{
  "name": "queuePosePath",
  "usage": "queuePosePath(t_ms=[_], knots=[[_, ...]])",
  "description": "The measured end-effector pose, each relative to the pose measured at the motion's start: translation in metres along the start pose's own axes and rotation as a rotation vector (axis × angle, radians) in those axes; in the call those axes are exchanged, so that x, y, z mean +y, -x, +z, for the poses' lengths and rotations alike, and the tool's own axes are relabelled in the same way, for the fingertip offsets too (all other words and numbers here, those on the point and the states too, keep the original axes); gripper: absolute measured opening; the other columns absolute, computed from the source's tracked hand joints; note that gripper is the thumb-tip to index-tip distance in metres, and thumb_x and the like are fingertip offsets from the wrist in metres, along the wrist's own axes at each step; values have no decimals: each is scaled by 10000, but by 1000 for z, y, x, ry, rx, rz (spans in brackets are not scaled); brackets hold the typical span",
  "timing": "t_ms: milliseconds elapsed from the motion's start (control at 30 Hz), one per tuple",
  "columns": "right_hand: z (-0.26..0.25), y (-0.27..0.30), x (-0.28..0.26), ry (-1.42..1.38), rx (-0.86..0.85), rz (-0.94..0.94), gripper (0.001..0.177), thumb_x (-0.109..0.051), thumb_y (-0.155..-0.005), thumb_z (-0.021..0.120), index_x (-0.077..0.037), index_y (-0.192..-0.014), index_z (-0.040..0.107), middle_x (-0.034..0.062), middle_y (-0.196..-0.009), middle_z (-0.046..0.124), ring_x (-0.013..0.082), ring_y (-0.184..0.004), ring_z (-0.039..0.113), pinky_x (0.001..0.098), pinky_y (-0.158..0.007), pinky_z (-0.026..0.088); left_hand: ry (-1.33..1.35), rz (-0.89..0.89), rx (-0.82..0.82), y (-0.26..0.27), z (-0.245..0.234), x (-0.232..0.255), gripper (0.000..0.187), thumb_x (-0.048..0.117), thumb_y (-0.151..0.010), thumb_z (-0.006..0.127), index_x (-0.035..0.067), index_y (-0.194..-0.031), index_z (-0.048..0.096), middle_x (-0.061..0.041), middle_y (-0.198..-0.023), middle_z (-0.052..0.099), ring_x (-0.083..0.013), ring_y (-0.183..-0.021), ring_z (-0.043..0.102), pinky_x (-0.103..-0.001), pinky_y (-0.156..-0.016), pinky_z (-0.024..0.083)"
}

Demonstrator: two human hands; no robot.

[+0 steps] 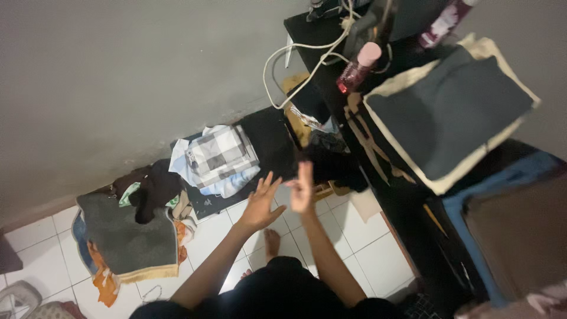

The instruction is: The person picks up several garments from a pile on the floor and folds them one by one, placing each finished item onto a stacked shelf.

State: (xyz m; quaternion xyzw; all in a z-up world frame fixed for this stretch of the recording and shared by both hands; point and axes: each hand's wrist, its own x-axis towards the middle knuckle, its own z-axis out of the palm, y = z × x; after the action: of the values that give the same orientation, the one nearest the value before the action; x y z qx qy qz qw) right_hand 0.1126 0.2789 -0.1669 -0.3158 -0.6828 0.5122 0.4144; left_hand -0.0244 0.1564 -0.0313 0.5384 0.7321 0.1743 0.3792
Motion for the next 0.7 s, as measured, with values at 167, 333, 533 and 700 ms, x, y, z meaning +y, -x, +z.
queuePosePath(t_ms=[167, 333, 533, 700], knots=[[16, 58, -197, 180, -84, -51, 523, -1, -972, 519, -5, -1490, 449, 240, -1626, 406, 214, -1071, 667, 355, -859, 560, 332, 465, 549, 13, 8, 8, 801, 174, -869, 718, 34, -1559, 336, -269, -1635, 292, -413, -1485, 343, -509, -1180, 365], [13, 97, -289, 546, 12, -524, 494, 13, -909, 626, -45, -1399, 600, 175, -1485, 558, 340, -1200, 567, 473, -1068, 445, 460, 442, 578, 59, -22, 13, 462, 122, -869, 698, 10, -1315, 658, -206, -1187, 765, -291, -1110, 771, -353, -963, 580], [23, 147, -281, 117, 147, -181, 771, -81, -804, 728, 28, -1468, 353, 199, -1458, 443, 306, -1184, 521, 424, -933, 434, 890, 331, 397, 119, -39, 17, 231, 157, -976, 732, -31, -1093, 667, -70, -933, 712, -213, -838, 660, -336, -740, 552], [15, 165, -220, -225, -147, 64, 680, -39, -963, 751, 18, -1548, 410, 208, -1265, 595, 243, -1100, 582, 367, -974, 483, 1101, 414, 236, 167, -70, 35, 568, 144, -841, 634, 41, -1385, 507, -59, -1225, 642, -167, -1089, 623, -286, -922, 527]])
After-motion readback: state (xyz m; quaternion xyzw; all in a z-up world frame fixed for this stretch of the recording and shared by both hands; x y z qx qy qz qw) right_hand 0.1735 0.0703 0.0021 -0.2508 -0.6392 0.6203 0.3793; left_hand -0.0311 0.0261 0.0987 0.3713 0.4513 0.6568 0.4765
